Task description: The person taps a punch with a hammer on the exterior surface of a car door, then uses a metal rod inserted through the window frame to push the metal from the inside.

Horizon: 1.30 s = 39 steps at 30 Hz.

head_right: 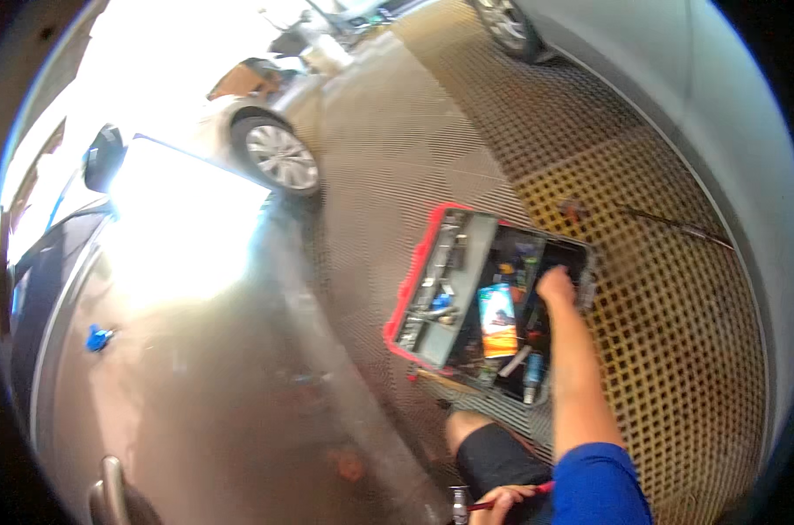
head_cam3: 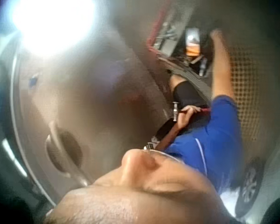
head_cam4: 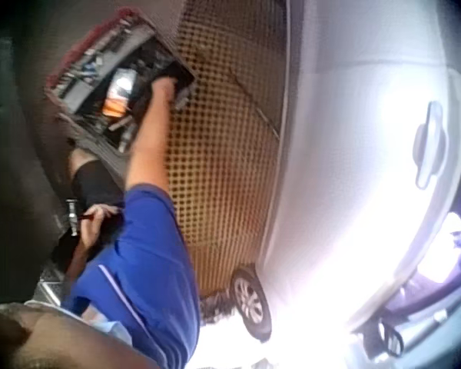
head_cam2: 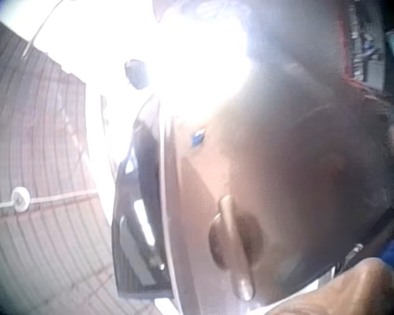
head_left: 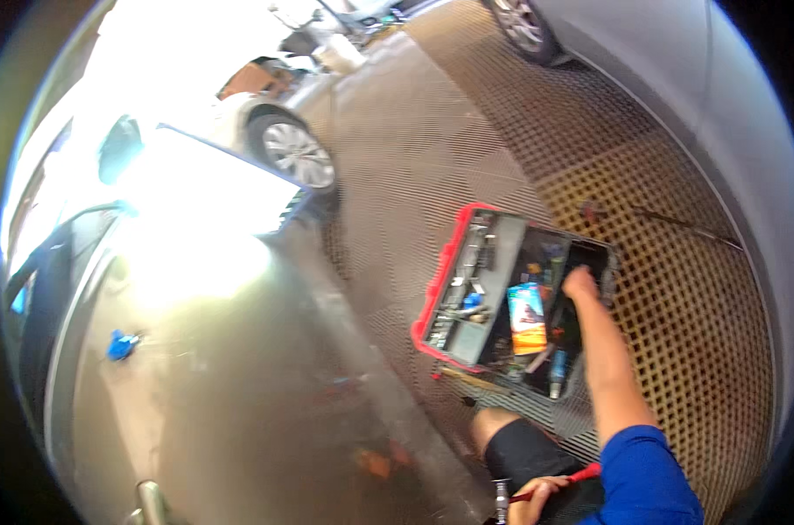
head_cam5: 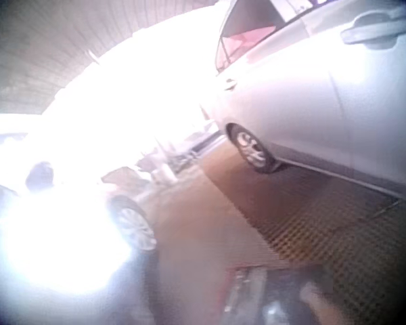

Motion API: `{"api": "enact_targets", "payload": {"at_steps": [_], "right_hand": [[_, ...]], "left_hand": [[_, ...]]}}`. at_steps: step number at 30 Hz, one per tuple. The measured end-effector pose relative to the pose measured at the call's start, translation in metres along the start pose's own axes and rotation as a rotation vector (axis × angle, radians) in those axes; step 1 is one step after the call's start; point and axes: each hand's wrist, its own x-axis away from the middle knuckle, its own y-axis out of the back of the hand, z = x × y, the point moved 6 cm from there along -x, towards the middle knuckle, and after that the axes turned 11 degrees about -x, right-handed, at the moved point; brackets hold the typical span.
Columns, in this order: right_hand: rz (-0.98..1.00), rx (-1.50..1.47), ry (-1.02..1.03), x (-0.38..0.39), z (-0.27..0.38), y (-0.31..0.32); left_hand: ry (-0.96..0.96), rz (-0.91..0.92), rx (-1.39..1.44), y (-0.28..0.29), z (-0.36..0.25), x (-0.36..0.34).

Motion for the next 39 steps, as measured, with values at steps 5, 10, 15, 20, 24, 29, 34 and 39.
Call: {"api": "enact_targets", "payload": {"at_steps": [5, 10, 15, 20, 24, 29, 34, 39], "right_hand": [[0.164, -0.054, 0.086, 0.006, 0.000, 0.015], [-0.004, -0.136, 0.237, 0.043, 0.013, 0.049], [-0.053, -0.477, 0.806, 0.172, 0.008, 0.133], [0.573, -0.568, 0.833, 0.332, -0.043, 0.208], [0.812, -0.613, 0.710, 0.419, -0.075, 0.250], [0.763, -0.644, 0.890, 0.471, -0.083, 0.289], [1.095, -0.551, 0.750, 0.502, -0.109, 0.295], [1.069, -0.238, 0.717, 0.523, -0.139, 0.287]], "left_hand": [[-0.110, 0.036, -0.075, -0.012, -0.005, -0.006], [-0.152, 0.032, -0.065, -0.020, -0.008, -0.001], [-0.229, 0.102, -0.316, -0.036, -0.014, -0.016], [-0.495, -0.032, 0.098, -0.048, -0.041, -0.049], [-0.159, -0.013, 0.019, -0.059, -0.057, -0.050], [-0.224, 0.186, -0.168, -0.073, -0.122, -0.017], [-0.383, 0.163, -0.382, -0.075, -0.205, 0.024], [-0.481, 0.162, -0.386, -0.089, -0.313, 0.087]]}}
